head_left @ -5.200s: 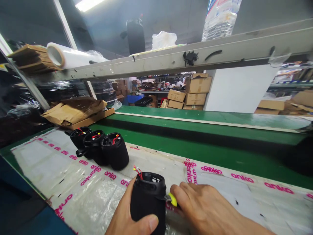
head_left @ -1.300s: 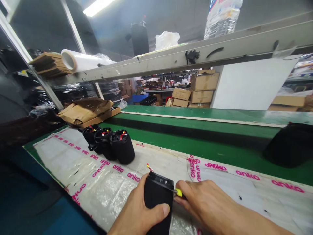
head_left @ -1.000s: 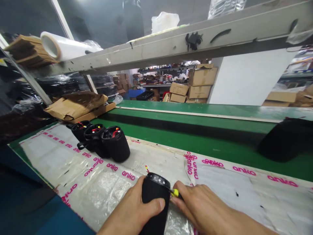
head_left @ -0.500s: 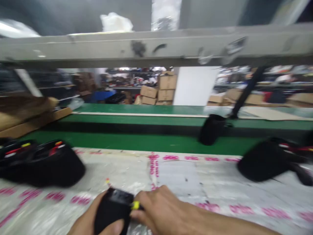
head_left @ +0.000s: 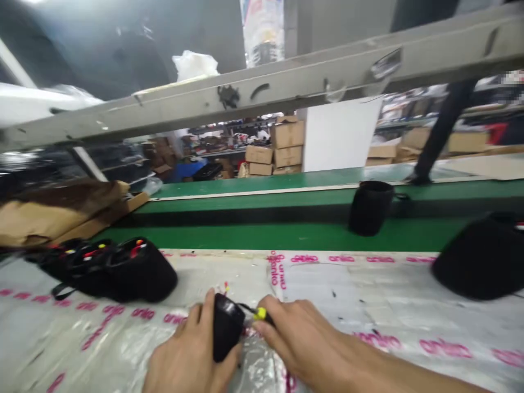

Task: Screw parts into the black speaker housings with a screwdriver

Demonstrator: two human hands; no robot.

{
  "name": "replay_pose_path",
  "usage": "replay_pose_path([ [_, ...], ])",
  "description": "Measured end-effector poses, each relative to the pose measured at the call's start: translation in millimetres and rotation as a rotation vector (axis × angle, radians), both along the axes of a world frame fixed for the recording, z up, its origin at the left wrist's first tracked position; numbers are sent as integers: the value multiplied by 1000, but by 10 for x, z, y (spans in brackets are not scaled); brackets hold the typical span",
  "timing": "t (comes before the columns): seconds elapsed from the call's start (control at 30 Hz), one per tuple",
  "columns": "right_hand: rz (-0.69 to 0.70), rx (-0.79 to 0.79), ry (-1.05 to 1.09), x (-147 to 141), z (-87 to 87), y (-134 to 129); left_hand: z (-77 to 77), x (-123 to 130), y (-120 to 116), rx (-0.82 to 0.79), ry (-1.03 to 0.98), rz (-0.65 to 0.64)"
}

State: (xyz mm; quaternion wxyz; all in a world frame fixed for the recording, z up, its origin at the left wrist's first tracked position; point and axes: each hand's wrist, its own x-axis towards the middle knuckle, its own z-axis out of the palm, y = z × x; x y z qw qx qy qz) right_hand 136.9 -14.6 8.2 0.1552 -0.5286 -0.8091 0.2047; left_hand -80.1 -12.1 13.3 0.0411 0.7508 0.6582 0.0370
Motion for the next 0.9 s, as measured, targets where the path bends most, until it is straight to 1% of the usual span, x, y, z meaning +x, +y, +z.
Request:
replay_pose_path([
  [0.07, 22, 9, -6, -10, -77, 8, 79, 74, -12, -78, 71, 12],
  [0.17, 73, 18, -39, -57, -113, 8, 139, 102, -5, -106, 101, 27],
  [0.27, 109, 26, -81, -143, -84, 14, 110, 71, 4, -107, 89, 7],
  [0.4, 99, -1, -104, -247, -91, 66, 30, 84, 11, -118, 118, 33],
  [0.53, 112, -5, -138, -283, -205, 111, 14, 167, 1, -122, 187, 90],
  [0.63, 108, 39, -146, -290, -315, 120, 32, 205, -7, -122, 210, 93],
  [0.73, 104, 136, -185, -302, -423, 126, 57, 180, 0, -145, 188, 74],
  [0.8, 100, 186, -208, -311, -483, 131, 63, 122, 15, -174, 140, 49],
  [0.9, 94, 187, -227, -323, -526, 147, 34, 1, 42, -204, 18, 21],
])
